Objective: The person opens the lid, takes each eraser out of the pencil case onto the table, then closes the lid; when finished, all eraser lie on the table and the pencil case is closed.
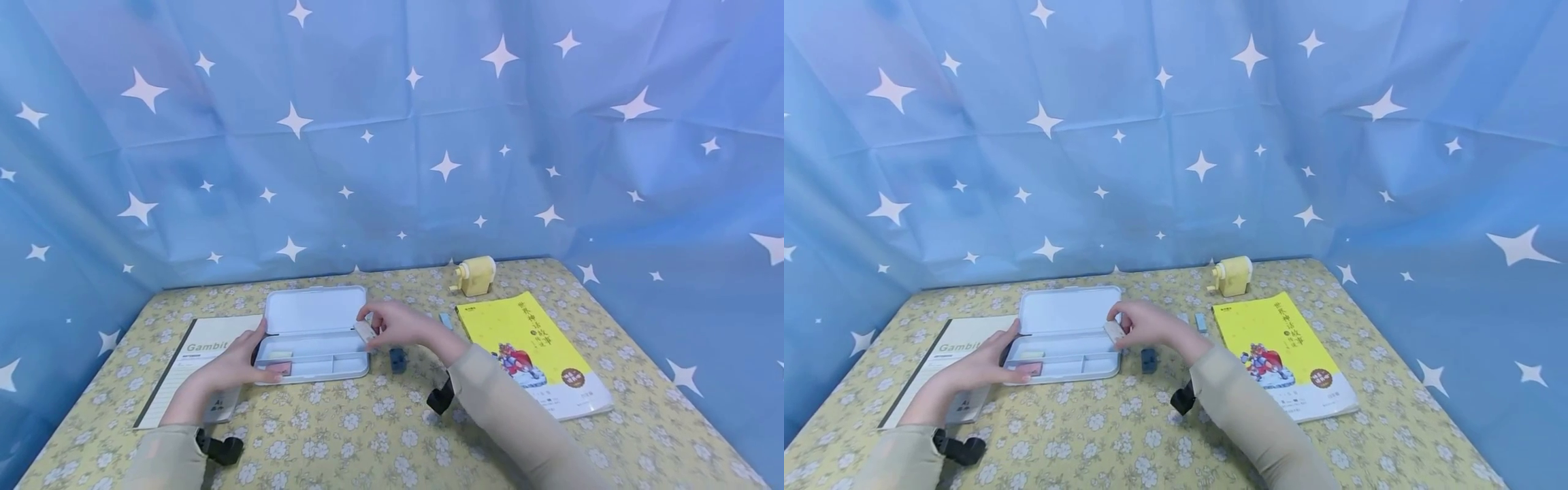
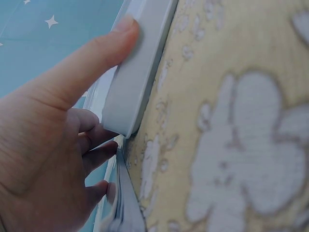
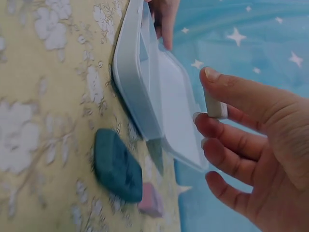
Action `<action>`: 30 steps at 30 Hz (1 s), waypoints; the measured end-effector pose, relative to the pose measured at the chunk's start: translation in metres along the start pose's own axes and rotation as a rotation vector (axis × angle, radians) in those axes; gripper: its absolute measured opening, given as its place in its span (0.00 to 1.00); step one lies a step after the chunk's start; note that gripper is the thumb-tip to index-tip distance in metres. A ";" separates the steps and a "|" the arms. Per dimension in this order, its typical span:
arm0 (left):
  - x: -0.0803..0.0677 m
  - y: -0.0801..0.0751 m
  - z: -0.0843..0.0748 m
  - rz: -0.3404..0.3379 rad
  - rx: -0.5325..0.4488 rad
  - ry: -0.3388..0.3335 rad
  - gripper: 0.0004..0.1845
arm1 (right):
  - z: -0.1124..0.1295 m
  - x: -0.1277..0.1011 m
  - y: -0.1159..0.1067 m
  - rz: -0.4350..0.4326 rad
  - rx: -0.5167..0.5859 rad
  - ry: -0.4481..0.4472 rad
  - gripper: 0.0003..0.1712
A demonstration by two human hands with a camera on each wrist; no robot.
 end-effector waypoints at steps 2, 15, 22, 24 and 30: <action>0.000 -0.001 0.000 0.002 0.000 -0.001 0.67 | -0.004 -0.005 -0.002 -0.020 0.007 0.009 0.28; -0.001 -0.002 0.000 -0.005 0.018 0.009 0.66 | -0.031 -0.042 -0.016 -0.141 0.005 0.159 0.25; -0.001 -0.001 0.000 -0.003 0.017 0.010 0.66 | -0.043 -0.057 -0.018 -0.170 0.032 0.179 0.24; -0.001 -0.001 0.000 0.000 0.015 0.008 0.66 | -0.045 -0.061 -0.018 -0.170 0.035 0.171 0.23; -0.001 -0.001 -0.001 0.009 0.007 0.001 0.66 | -0.049 -0.067 -0.019 -0.167 0.035 0.164 0.24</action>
Point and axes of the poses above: each hand's wrist, its own x-axis towards the middle knuckle, its own y-axis out of the palm, z = x × y, the point moved 6 cm from there along x, towards the middle knuckle, and after that the axes turned 5 degrees about y, right-handed, at the moved point
